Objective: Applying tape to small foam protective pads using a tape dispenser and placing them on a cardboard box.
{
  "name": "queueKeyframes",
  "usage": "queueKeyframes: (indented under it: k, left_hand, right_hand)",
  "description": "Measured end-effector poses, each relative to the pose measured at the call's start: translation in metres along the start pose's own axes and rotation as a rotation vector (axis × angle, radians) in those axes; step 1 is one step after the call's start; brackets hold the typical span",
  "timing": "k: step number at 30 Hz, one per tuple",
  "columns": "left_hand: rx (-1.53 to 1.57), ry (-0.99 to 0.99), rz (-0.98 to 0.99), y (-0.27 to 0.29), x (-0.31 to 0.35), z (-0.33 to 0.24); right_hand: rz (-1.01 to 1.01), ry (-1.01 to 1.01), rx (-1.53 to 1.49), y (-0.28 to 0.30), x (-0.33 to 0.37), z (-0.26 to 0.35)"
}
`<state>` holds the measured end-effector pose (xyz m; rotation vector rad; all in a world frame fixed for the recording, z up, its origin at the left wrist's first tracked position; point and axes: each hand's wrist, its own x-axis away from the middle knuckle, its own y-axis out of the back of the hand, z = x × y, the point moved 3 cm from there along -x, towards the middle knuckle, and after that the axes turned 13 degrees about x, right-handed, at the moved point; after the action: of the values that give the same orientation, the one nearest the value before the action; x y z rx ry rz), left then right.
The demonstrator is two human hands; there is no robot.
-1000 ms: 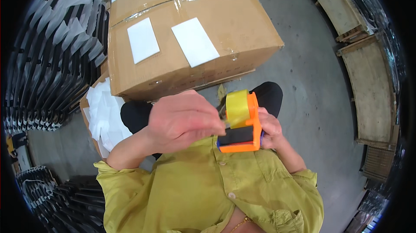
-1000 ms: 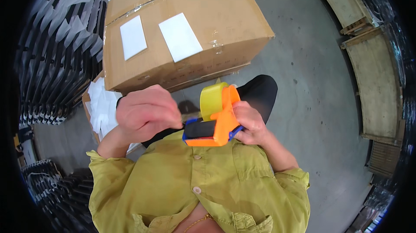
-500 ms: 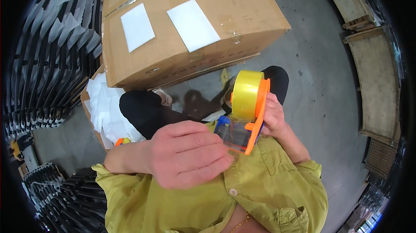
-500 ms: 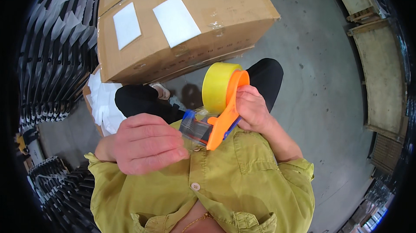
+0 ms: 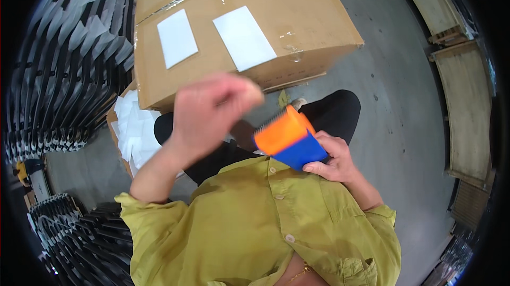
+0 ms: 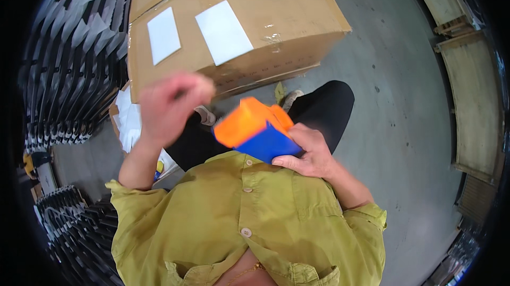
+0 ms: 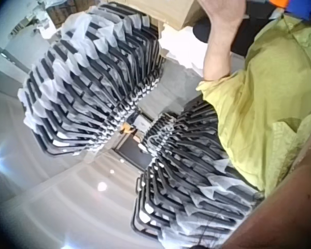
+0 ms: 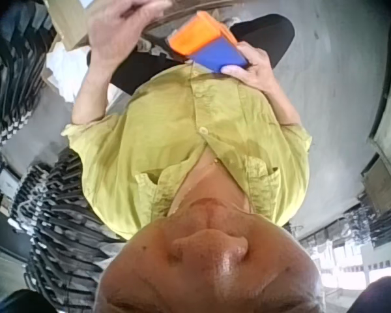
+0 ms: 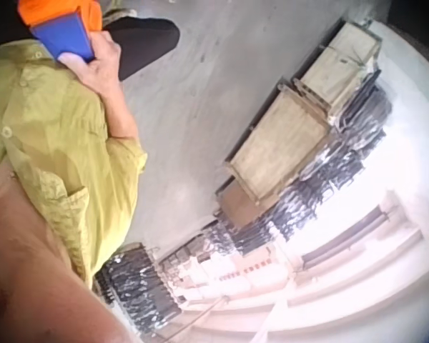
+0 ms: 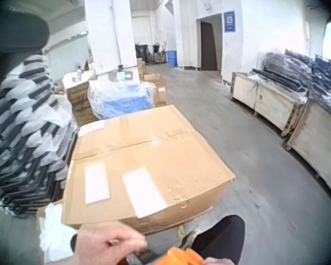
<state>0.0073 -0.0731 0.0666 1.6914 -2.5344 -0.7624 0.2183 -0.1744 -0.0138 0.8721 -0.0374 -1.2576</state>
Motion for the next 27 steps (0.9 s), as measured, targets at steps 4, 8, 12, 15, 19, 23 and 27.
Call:
queueKeyframes:
  k: [4, 8, 12, 15, 19, 23, 27]
  left_hand:
    - [0.316, 0.37, -0.052, 0.005, -0.032, 0.05]
    - [0.275, 0.291, -0.054, 0.012, -0.053, 0.063]
    - [0.154, 0.186, -0.097, 0.03, -0.079, 0.082]
    - [0.108, 0.164, -0.054, 0.026, -0.096, 0.096]
    - [-0.089, 0.044, -0.064, 0.023, -0.108, 0.122]
    - [-0.183, 0.009, -0.073, 0.019, -0.115, 0.134]
    - [-0.483, -0.24, -0.115, 0.018, -0.116, 0.146]
  right_hand:
    - [0.168, -0.639, -0.486, -0.017, -0.019, 0.005]
    - [0.147, -0.665, -0.26, -0.017, -0.018, 0.006]
    - [0.076, -0.662, -0.285, -0.012, -0.013, 0.013]
    - [0.044, -0.732, -0.332, -0.017, -0.03, 0.02]
    - [-0.012, -0.777, -0.353, -0.025, -0.052, 0.01]
    - [-0.057, -0.8, -0.427, -0.029, -0.061, -0.003]
    - [-0.104, -0.797, -0.457, -0.032, -0.067, -0.008]
